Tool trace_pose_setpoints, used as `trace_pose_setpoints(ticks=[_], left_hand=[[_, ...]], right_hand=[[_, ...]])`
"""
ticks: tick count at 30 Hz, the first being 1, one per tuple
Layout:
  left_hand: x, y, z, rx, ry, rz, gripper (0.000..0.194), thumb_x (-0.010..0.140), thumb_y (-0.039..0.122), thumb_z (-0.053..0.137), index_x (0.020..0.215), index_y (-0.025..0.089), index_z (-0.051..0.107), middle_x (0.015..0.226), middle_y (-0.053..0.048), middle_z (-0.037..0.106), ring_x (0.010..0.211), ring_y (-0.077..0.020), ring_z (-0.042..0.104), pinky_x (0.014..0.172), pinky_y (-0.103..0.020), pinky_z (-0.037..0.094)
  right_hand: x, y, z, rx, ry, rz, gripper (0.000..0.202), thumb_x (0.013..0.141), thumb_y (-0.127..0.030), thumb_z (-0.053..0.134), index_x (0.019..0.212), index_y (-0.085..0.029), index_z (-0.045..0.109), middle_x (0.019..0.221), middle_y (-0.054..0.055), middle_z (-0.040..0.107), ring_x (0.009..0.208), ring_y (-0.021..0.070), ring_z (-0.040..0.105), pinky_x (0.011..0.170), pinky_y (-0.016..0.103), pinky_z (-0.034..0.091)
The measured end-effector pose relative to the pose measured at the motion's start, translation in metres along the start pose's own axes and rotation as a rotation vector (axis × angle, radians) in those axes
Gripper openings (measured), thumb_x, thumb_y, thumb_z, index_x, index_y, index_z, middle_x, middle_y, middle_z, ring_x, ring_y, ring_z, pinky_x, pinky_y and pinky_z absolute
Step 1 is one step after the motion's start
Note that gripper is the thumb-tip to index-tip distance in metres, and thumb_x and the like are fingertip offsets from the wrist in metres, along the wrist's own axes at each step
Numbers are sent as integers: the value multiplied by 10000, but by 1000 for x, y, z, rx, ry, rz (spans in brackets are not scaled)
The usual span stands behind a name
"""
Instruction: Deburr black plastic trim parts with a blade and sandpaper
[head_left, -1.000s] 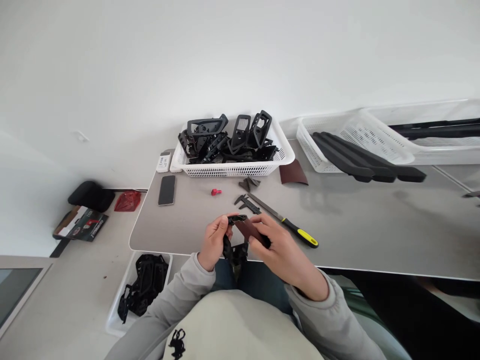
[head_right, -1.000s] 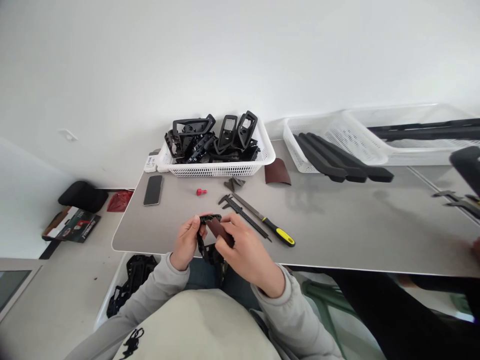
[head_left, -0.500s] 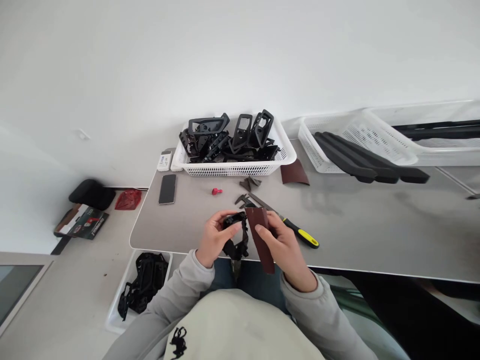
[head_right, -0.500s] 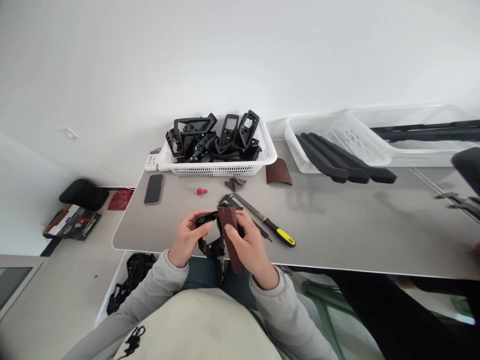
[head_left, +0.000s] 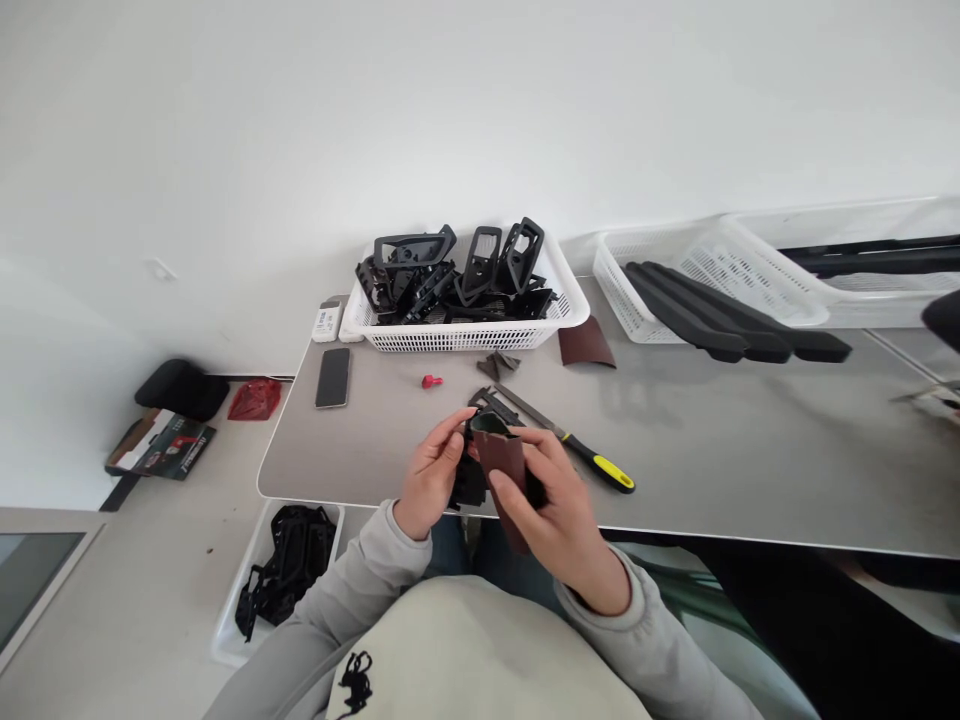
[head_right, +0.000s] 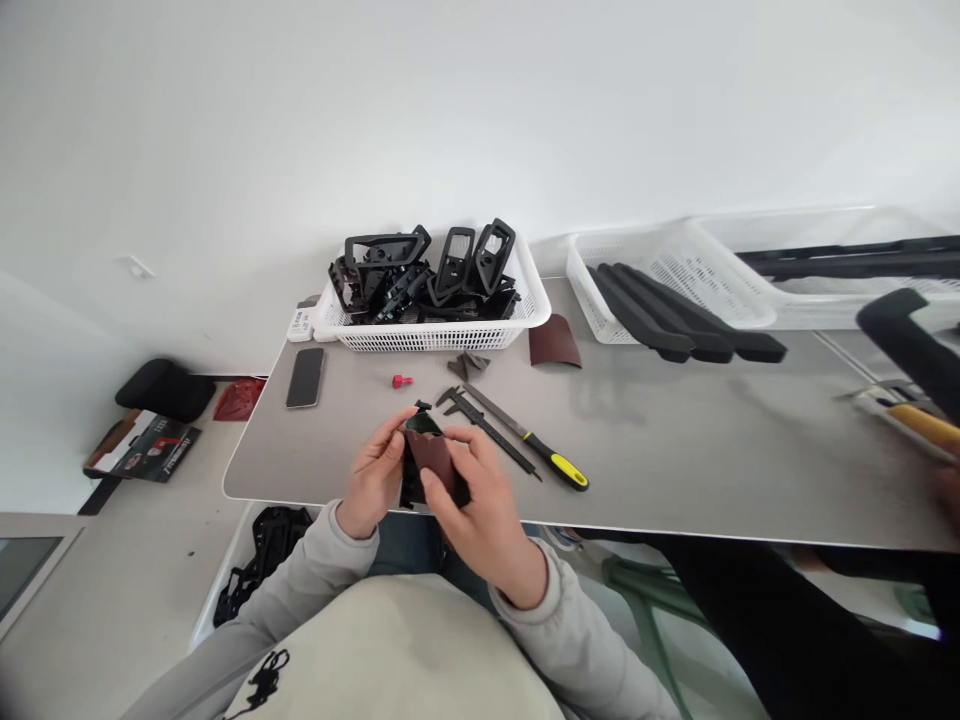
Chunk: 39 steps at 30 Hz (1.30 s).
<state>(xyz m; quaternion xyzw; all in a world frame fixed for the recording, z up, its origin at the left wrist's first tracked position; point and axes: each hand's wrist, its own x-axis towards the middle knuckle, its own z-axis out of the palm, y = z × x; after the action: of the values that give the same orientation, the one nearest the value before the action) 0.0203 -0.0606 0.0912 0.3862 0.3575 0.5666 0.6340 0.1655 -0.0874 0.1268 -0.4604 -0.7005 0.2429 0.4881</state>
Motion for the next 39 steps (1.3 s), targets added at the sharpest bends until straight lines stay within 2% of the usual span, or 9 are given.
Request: trace_pose_setpoints(ticks=[4, 15, 21, 25, 28, 31, 34, 36, 39], left_hand=[[-1, -3, -3, 115, 36, 31, 431, 822, 483, 627, 1175, 238, 660, 1006, -53, 691, 985, -195, 613, 905, -320, 461], [1, 1, -2, 87, 13, 39, 412, 834, 482, 621, 1158, 231, 656, 743, -3, 618, 697, -116, 560, 701, -254, 459], [7, 12, -1, -12, 129, 35, 369, 743, 481, 723, 955, 181, 680, 534, 56, 465, 483, -65, 409, 472, -203, 344], [10, 17, 0, -133, 153, -69, 427, 696, 533, 741, 902, 163, 682, 489, 69, 395, 437, -55, 333, 409, -190, 296], [11, 19, 2, -172, 156, -116, 449, 678, 555, 746, 882, 161, 679, 473, 78, 356, 431, -55, 320, 409, -184, 317], [13, 20, 4, -192, 171, -146, 476, 658, 579, 748, 871, 159, 680, 462, 83, 352, 426, -51, 320, 425, -183, 346], [14, 20, 4, -191, 177, -172, 488, 667, 583, 737, 895, 154, 687, 485, 71, 432, 460, -56, 417, 507, -195, 421], [13, 19, 4, -200, 162, -184, 474, 653, 528, 772, 935, 156, 688, 564, 47, 538, 560, -77, 528, 622, -222, 478], [11, 16, 3, -222, 122, -194, 442, 604, 399, 834, 947, 163, 683, 771, -7, 671, 741, -123, 617, 734, -266, 498]], right_hand=[[1, -3, 3, -86, -44, -12, 193, 890, -211, 503, 1040, -194, 622, 986, 99, 597, 879, 213, 620, 707, 320, 524], [6, -3, -1, -15, -57, 35, 161, 875, -200, 498, 943, -192, 644, 922, 71, 603, 807, 189, 600, 728, 312, 503], [5, 8, -9, 145, -7, 206, 121, 850, -268, 537, 837, -208, 642, 930, 51, 623, 809, 191, 584, 738, 318, 483], [3, 23, -8, 246, 89, 422, 229, 835, -366, 566, 992, -216, 641, 965, 45, 639, 815, 198, 585, 726, 327, 478], [4, 32, -5, 349, -50, 562, 338, 808, -445, 605, 1039, -199, 627, 860, 26, 656, 731, 191, 586, 649, 311, 478], [6, 37, -4, 363, -233, 554, 351, 748, -463, 677, 960, -185, 647, 816, 14, 658, 759, 204, 590, 689, 325, 479], [7, 37, -3, 477, -345, 567, 356, 741, -446, 698, 977, -184, 650, 862, 17, 667, 801, 208, 598, 728, 332, 478], [8, 36, -3, 565, -363, 615, 358, 743, -435, 703, 993, -183, 653, 852, 17, 670, 751, 193, 592, 683, 317, 475], [8, 38, -1, 613, -255, 664, 376, 713, -422, 733, 993, -181, 664, 861, 18, 679, 738, 185, 593, 669, 306, 470]])
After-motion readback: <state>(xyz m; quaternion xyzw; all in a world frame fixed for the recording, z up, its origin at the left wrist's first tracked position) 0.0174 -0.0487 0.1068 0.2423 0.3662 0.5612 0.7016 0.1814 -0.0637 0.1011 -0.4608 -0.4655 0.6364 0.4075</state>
